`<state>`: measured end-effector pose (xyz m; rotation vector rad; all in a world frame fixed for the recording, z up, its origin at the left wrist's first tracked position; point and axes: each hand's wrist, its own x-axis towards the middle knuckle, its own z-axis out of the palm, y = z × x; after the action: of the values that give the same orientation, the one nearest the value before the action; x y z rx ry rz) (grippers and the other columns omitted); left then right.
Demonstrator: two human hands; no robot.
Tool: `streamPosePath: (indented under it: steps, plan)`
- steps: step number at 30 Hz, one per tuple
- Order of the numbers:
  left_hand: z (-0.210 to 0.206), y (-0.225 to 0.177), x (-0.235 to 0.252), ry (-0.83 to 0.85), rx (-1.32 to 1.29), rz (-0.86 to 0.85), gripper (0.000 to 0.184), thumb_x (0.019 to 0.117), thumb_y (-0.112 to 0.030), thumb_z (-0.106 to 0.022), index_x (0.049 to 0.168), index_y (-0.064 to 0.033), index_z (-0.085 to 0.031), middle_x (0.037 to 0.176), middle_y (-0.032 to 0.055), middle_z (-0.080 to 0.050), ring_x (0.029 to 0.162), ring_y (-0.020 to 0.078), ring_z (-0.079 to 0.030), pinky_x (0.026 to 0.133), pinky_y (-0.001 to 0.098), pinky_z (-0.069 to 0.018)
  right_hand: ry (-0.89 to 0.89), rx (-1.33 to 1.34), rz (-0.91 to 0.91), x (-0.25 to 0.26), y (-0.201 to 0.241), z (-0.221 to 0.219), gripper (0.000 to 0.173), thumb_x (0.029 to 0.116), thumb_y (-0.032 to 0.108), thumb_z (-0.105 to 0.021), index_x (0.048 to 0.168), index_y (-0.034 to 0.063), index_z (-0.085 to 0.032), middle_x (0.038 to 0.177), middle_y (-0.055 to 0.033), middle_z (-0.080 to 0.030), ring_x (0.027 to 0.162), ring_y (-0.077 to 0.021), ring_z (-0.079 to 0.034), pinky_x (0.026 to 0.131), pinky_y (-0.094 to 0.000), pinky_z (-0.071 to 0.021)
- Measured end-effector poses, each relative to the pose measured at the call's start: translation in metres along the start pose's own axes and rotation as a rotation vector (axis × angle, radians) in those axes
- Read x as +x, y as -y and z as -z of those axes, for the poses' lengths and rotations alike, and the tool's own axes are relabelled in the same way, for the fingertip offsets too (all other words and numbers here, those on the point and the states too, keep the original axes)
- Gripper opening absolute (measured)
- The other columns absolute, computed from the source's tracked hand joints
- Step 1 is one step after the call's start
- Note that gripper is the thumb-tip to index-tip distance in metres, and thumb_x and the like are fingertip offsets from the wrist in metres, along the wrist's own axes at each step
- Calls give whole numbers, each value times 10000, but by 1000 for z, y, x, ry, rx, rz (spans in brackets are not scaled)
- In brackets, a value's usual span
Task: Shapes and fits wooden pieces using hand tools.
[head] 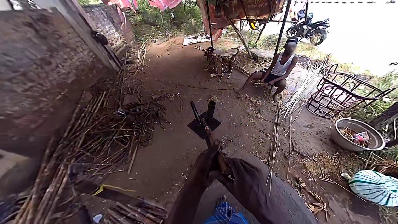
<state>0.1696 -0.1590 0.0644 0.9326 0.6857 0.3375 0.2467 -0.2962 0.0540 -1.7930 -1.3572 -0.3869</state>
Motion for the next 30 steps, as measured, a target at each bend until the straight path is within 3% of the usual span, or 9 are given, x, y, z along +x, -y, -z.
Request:
streamPosePath:
  steps: [3, 7, 9, 12, 16, 18, 20, 24, 30]
  plan:
    - [-24, -8, -4, 59, -54, -3, 389, 1018, -463, -598, 1133, -92, -629, 792, 64, -651, 621, 108, -648, 573, 269, -584, 3, 60, 8, 18, -23, 15, 444, 922, 549, -698, 1018, 116, -713, 703, 44, -630, 569, -61, -591, 511, -255, -522]
    - [-57, -18, 11, 105, -99, 56, 385, 1004, -489, -615, 1145, -131, -614, 863, 40, -665, 700, 109, -676, 655, 282, -609, 13, 138, 29, 46, -65, 39, 244, 913, 383, -703, 970, 152, -755, 744, 100, -645, 600, 34, -558, 513, -172, -476]
    - [-75, -18, 26, 120, -95, 82, 350, 1003, -484, -620, 1077, -142, -621, 823, 20, -641, 650, 81, -642, 611, 237, -581, 61, 289, 69, 59, -103, 48, 184, 881, 327, -724, 937, 154, -757, 775, 116, -662, 638, 56, -579, 534, -143, -491]
    - [-111, -19, 61, 69, -89, 74, 301, 1025, -390, -615, 1041, -91, -650, 825, 40, -676, 669, 103, -684, 643, 260, -614, 72, 646, 151, 82, -174, 40, 167, 894, 322, -719, 919, 157, -721, 817, 106, -692, 710, 18, -640, 609, -171, -545]
    - [-163, -20, 122, -36, -123, 15, 390, 1060, -359, -567, 1106, 20, -644, 865, 129, -703, 701, 192, -714, 667, 339, -635, 36, 930, 139, 117, -256, 16, 80, 911, 295, -699, 957, 240, -735, 906, 110, -739, 799, -43, -691, 728, -263, -587]
    - [-152, -22, 103, 1, -68, -17, 434, 1045, -455, -559, 1137, -41, -653, 905, 100, -702, 728, 178, -712, 669, 344, -632, 83, 872, 152, 120, -233, 24, 166, 911, 364, -704, 936, 199, -697, 854, 83, -703, 741, -57, -662, 663, -263, -572]
    - [-108, -26, 62, 90, -45, 35, 385, 1027, -490, -573, 1147, -127, -615, 932, 46, -679, 747, 128, -685, 680, 300, -607, 83, 650, 109, 97, -162, 32, 250, 901, 407, -697, 905, 158, -681, 801, 79, -654, 682, -34, -623, 583, -238, -550]
    - [-48, -23, 27, 72, -122, 124, 323, 1022, -393, -620, 1134, -90, -621, 886, 100, -676, 716, 147, -690, 667, 300, -615, -91, 394, 19, 51, -76, 4, 237, 865, 379, -688, 897, 145, -665, 747, 90, -596, 642, 26, -566, 533, -171, -483]
    - [-67, -35, 43, 80, -57, 104, 334, 992, -471, -641, 1080, -150, -631, 851, 29, -672, 677, 94, -675, 634, 253, -602, -177, 457, -81, 66, -96, -2, 226, 938, 332, -667, 890, 112, -693, 755, 87, -673, 642, 30, -617, 538, -170, -518]
